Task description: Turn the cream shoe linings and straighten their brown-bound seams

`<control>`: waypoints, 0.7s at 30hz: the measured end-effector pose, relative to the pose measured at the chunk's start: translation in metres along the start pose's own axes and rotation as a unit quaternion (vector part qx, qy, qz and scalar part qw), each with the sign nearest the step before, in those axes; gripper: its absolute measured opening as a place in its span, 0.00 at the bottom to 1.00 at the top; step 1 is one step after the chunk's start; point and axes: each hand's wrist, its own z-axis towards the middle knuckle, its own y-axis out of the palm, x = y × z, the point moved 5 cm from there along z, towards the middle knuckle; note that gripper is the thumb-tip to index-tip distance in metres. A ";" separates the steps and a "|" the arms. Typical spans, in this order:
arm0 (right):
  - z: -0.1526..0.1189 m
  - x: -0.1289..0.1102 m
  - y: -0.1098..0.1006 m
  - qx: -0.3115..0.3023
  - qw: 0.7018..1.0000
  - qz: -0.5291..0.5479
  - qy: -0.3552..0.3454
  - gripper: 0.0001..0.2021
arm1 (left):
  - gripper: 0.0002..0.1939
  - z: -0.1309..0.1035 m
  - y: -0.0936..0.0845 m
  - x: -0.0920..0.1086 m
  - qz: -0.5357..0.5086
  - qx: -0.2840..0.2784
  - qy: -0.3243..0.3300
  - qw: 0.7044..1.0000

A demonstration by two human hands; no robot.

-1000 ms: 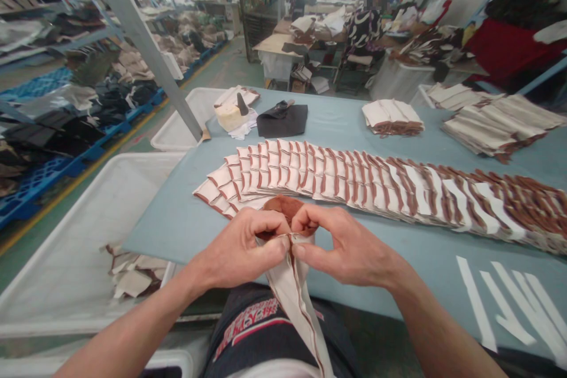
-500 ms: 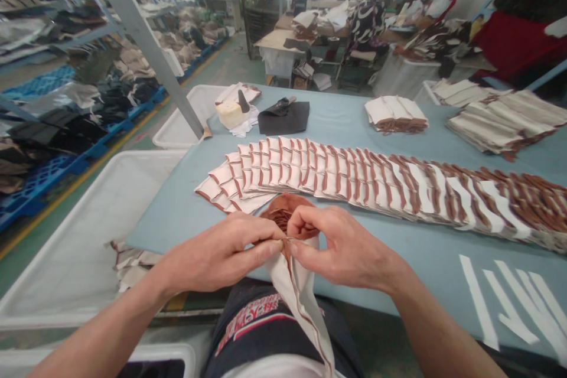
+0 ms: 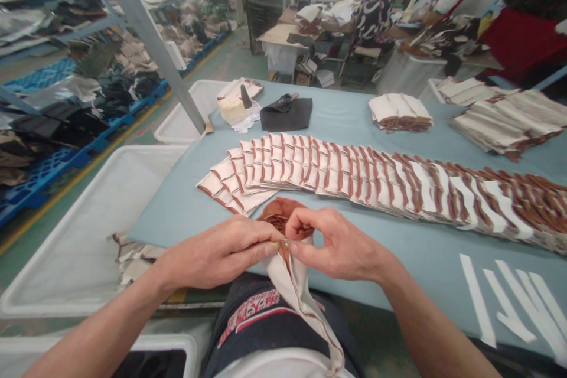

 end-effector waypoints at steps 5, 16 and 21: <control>0.000 0.003 0.005 -0.015 0.999 0.041 0.007 0.03 | 0.14 -0.003 0.000 -0.003 -0.028 -0.017 0.002 0.999; -0.002 -0.004 0.004 0.009 1.000 -0.001 0.019 0.06 | 0.13 0.001 0.011 -0.013 -0.119 0.047 -0.067 0.990; -0.007 -0.010 0.009 0.068 0.991 -0.102 0.044 0.06 | 0.16 0.000 0.008 -0.007 -0.147 0.030 -0.075 0.986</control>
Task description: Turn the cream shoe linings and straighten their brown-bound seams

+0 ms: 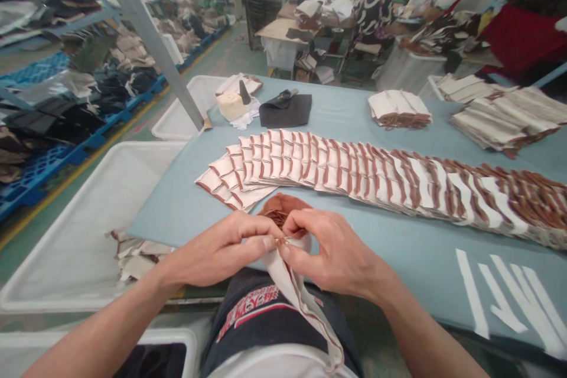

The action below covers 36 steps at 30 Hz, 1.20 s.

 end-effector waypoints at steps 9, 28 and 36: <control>-0.005 0.002 0.006 -0.082 0.997 -0.007 0.004 0.11 | 0.17 0.004 0.000 -0.014 -0.040 -0.126 -0.043 0.990; 0.004 -0.003 0.009 -0.082 0.991 -0.100 0.038 0.06 | 0.09 0.007 0.005 0.023 0.386 -0.025 0.149 0.910; 0.007 -0.008 -0.006 -0.084 0.996 -0.037 0.007 0.09 | 0.10 -0.005 0.006 0.027 0.467 0.090 0.250 0.843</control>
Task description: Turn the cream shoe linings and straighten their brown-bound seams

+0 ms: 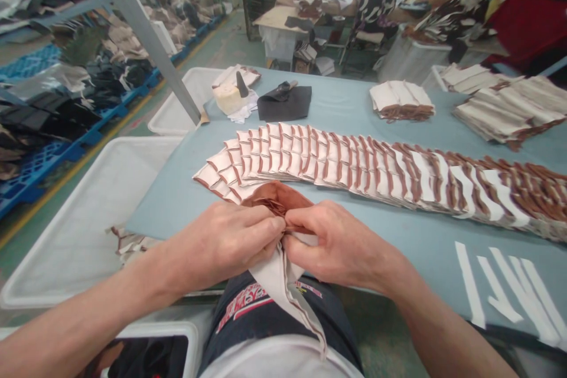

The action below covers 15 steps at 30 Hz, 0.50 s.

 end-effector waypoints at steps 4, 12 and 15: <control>-0.001 -0.003 -0.007 0.003 1.000 0.009 -0.006 0.09 | 0.07 0.001 -0.001 -0.002 -0.013 0.030 0.012 0.999; 0.000 -0.006 -0.012 0.021 0.994 0.104 -0.002 0.14 | 0.10 0.005 -0.005 -0.007 0.008 0.033 0.069 0.997; 0.000 0.000 -0.007 -0.050 0.972 0.230 0.005 0.13 | 0.13 0.007 -0.001 -0.007 0.029 0.001 0.075 0.997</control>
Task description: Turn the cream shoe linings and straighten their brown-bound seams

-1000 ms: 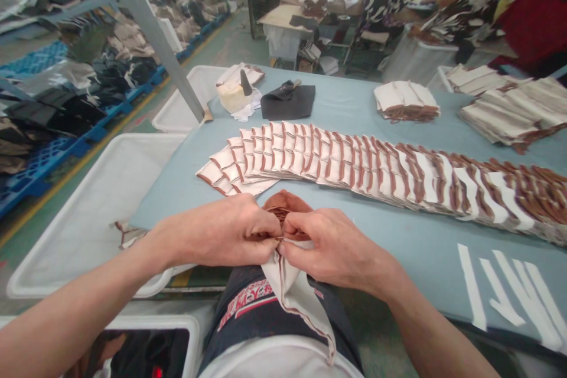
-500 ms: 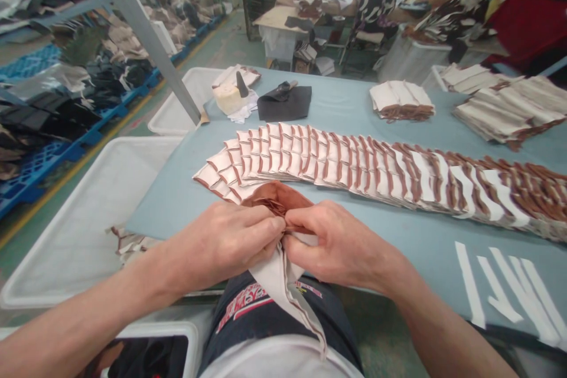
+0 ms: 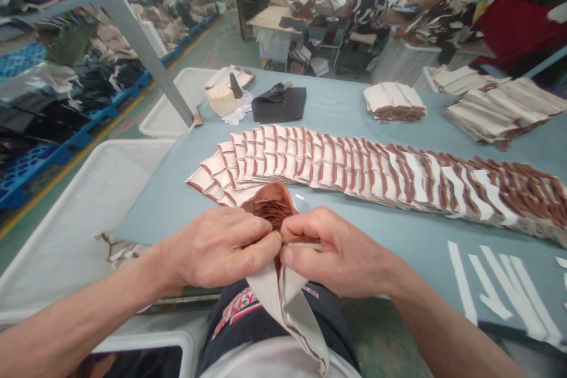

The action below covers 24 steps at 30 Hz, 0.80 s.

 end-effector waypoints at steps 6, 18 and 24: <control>0.004 0.014 0.002 -0.062 0.985 0.156 -0.034 0.13 | 0.11 -0.003 0.007 -0.004 0.017 -0.032 -0.022 0.999; 0.003 0.016 0.007 -0.010 0.987 -0.134 -0.088 0.10 | 0.09 -0.019 0.017 -0.008 -0.029 -0.001 0.033 0.999; 0.005 0.023 0.007 -0.014 0.967 -0.252 -0.037 0.08 | 0.11 -0.025 0.029 -0.011 -0.038 -0.026 0.029 0.999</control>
